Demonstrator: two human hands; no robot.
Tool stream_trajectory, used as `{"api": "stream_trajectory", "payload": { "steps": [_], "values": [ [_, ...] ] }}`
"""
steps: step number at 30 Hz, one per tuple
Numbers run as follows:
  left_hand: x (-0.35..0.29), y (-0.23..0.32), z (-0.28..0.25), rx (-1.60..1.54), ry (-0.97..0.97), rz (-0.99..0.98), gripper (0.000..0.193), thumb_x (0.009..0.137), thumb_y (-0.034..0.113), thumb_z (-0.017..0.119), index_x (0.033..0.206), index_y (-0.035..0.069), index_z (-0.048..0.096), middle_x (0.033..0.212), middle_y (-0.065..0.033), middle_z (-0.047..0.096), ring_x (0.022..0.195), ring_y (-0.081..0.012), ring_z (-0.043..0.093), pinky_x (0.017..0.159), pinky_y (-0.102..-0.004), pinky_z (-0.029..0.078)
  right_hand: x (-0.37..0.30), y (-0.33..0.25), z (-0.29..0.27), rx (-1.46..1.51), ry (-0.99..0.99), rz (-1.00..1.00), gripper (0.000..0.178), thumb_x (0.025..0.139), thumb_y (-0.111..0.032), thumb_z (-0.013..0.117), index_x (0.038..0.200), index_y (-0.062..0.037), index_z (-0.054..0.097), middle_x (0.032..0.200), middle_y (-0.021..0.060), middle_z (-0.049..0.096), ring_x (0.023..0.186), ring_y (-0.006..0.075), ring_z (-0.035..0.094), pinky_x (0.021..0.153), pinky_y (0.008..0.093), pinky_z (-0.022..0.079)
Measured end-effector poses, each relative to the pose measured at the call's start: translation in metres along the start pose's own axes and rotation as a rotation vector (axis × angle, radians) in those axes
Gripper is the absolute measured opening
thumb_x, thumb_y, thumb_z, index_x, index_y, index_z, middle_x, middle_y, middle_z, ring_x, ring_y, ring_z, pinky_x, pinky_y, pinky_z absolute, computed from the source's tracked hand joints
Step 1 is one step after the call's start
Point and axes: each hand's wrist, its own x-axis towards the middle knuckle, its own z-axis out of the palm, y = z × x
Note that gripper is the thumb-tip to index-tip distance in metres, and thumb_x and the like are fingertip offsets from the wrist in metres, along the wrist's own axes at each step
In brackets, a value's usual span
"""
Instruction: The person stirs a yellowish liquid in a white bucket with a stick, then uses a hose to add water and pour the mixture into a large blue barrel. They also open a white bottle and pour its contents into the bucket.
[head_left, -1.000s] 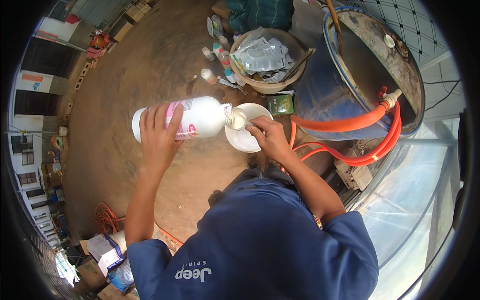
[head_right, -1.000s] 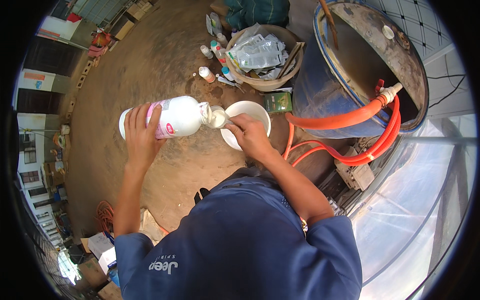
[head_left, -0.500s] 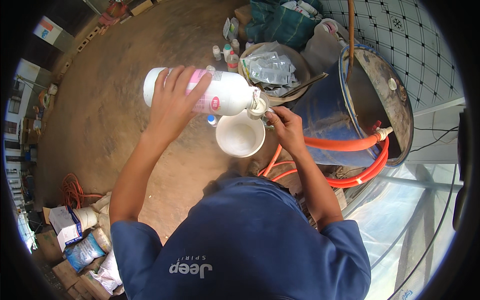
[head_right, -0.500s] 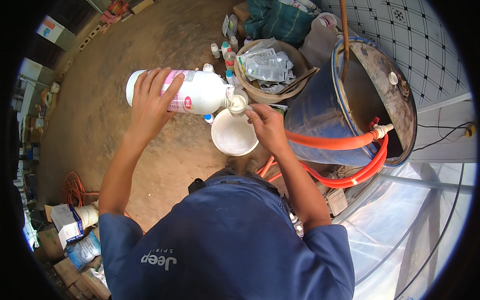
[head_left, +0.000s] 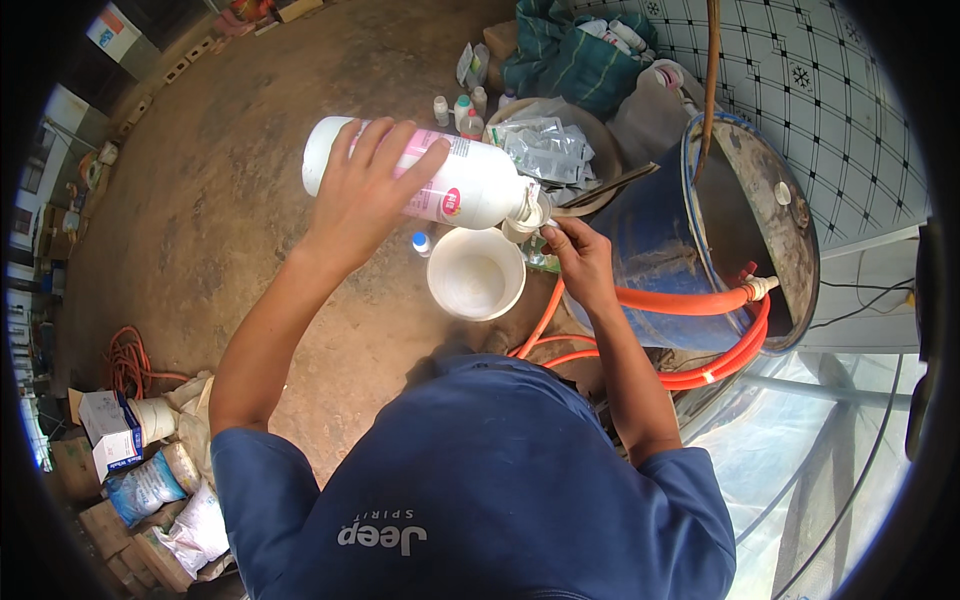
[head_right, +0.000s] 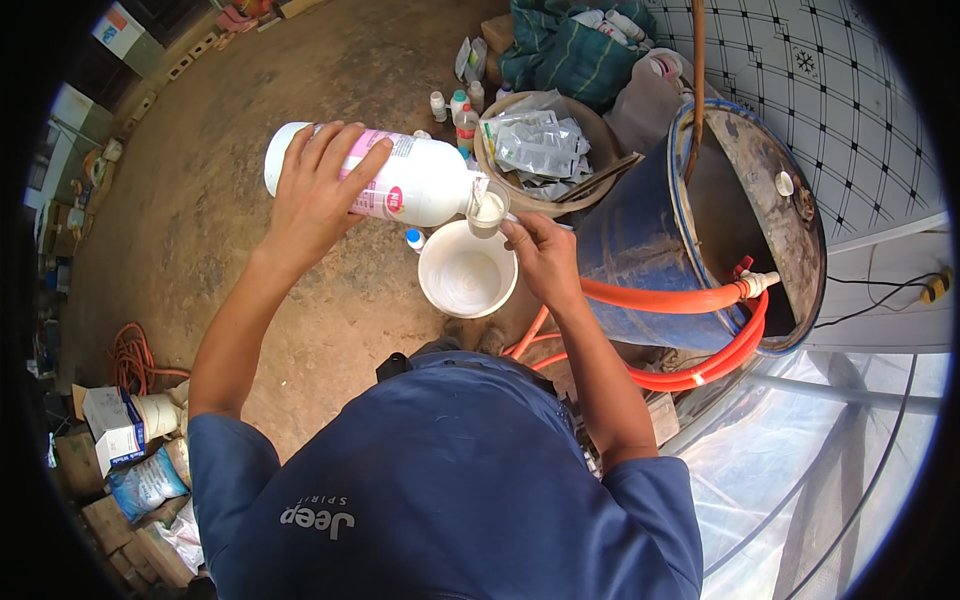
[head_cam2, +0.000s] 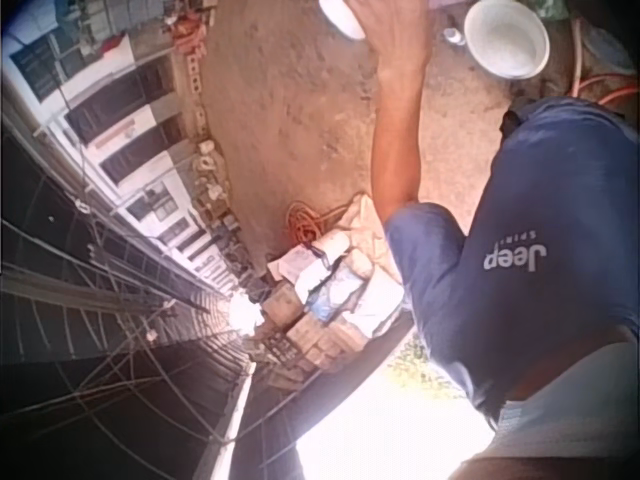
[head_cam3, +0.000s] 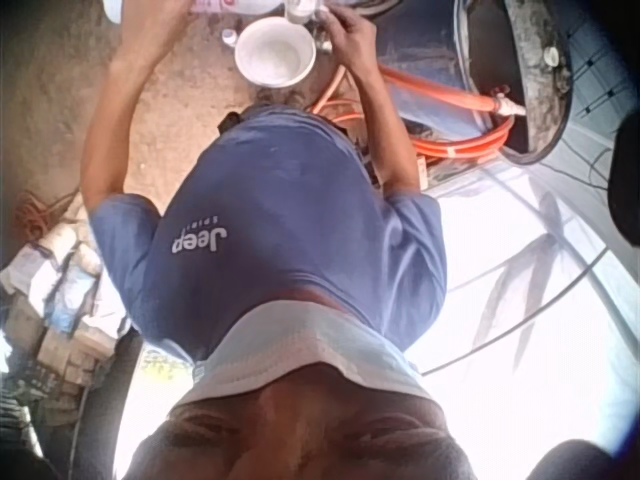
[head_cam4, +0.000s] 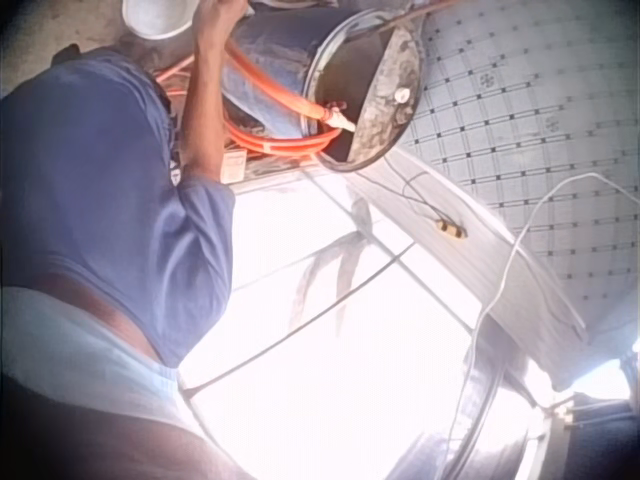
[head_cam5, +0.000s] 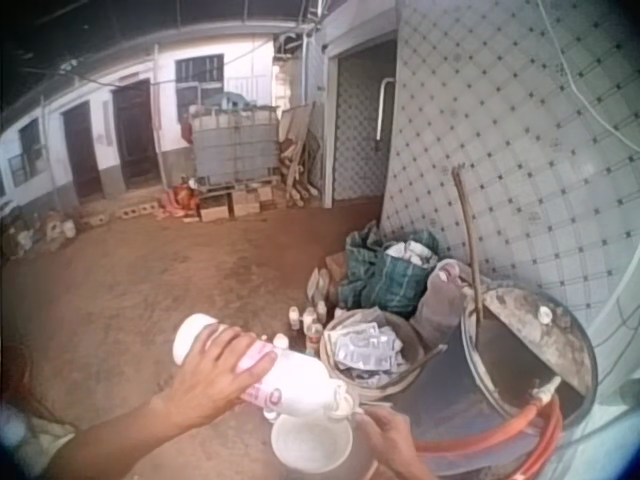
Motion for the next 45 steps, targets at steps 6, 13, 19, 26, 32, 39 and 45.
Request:
{"api": "stream_trajectory", "payload": {
  "steps": [6, 13, 19, 26, 32, 39, 45],
  "values": [
    [0.000, -0.001, -0.002, 0.014, -0.021, 0.012, 0.079, 0.059, 0.021, 0.084, 0.132, 0.016, 0.056, 0.124, -0.0133, 0.057, 0.116, -0.0337, 0.052, 0.102, -0.0523, 0.039, 0.001, 0.001, 0.002, 0.010, 0.006, -0.014, 0.022, 0.093, -0.016, 0.070, 0.103, 0.0036, 0.071, 0.079, 0.0089, 0.069, 0.069, 0.0120, 0.066, 0.064, 0.0275, 0.051],
    [-0.002, -0.002, 0.003, 0.002, -0.035, -0.013, 0.098, 0.047, 0.010, 0.092, 0.136, 0.019, 0.053, 0.133, -0.0140, 0.054, 0.125, -0.0330, 0.050, 0.109, -0.0532, 0.036, -0.001, 0.000, 0.003, 0.008, -0.005, -0.004, 0.022, 0.093, -0.016, 0.069, 0.102, 0.0039, 0.070, 0.081, 0.0093, 0.068, 0.070, 0.0125, 0.066, 0.064, 0.0277, 0.051],
    [-0.003, -0.004, 0.004, 0.010, -0.045, -0.009, 0.099, 0.047, 0.010, 0.092, 0.137, 0.019, 0.053, 0.134, -0.0136, 0.053, 0.125, -0.0328, 0.050, 0.109, -0.0528, 0.036, -0.002, 0.002, 0.006, 0.009, -0.004, 0.008, 0.022, 0.093, -0.016, 0.069, 0.103, 0.0040, 0.070, 0.081, 0.0096, 0.067, 0.070, 0.0136, 0.066, 0.064, 0.0281, 0.051],
    [-0.006, -0.005, 0.004, -0.001, -0.058, -0.016, 0.097, 0.048, 0.011, 0.092, 0.137, 0.019, 0.052, 0.135, -0.0136, 0.053, 0.126, -0.0328, 0.049, 0.109, -0.0529, 0.036, -0.001, 0.005, 0.008, 0.023, -0.002, -0.008, 0.023, 0.093, -0.015, 0.069, 0.104, 0.0045, 0.069, 0.081, 0.0096, 0.067, 0.070, 0.0141, 0.067, 0.063, 0.0280, 0.051],
    [-0.010, -0.006, 0.007, -0.007, -0.043, -0.029, 0.095, 0.049, 0.012, 0.092, 0.136, 0.019, 0.053, 0.134, -0.0141, 0.053, 0.126, -0.0335, 0.049, 0.109, -0.0532, 0.036, -0.001, 0.005, 0.008, -0.006, -0.009, -0.016, 0.023, 0.093, -0.015, 0.069, 0.104, 0.0045, 0.069, 0.080, 0.0098, 0.067, 0.069, 0.0135, 0.066, 0.063, 0.0278, 0.051],
    [-0.018, -0.002, 0.005, -0.052, -0.046, -0.076, 0.093, 0.051, 0.014, 0.092, 0.136, 0.018, 0.053, 0.133, -0.0144, 0.054, 0.125, -0.0340, 0.050, 0.108, -0.0536, 0.036, -0.002, 0.004, 0.010, 0.007, -0.017, -0.003, 0.022, 0.093, -0.016, 0.069, 0.103, 0.0042, 0.070, 0.079, 0.0093, 0.067, 0.069, 0.0133, 0.066, 0.063, 0.0278, 0.051],
    [-0.021, 0.000, 0.002, -0.024, -0.043, -0.050, 0.081, 0.059, 0.021, 0.087, 0.134, 0.018, 0.055, 0.126, -0.0136, 0.056, 0.119, -0.0341, 0.051, 0.104, -0.0530, 0.038, -0.003, 0.005, 0.011, 0.022, -0.024, 0.010, 0.022, 0.093, -0.016, 0.069, 0.103, 0.0039, 0.070, 0.079, 0.0090, 0.067, 0.070, 0.0133, 0.066, 0.063, 0.0278, 0.051]
  ]
}}
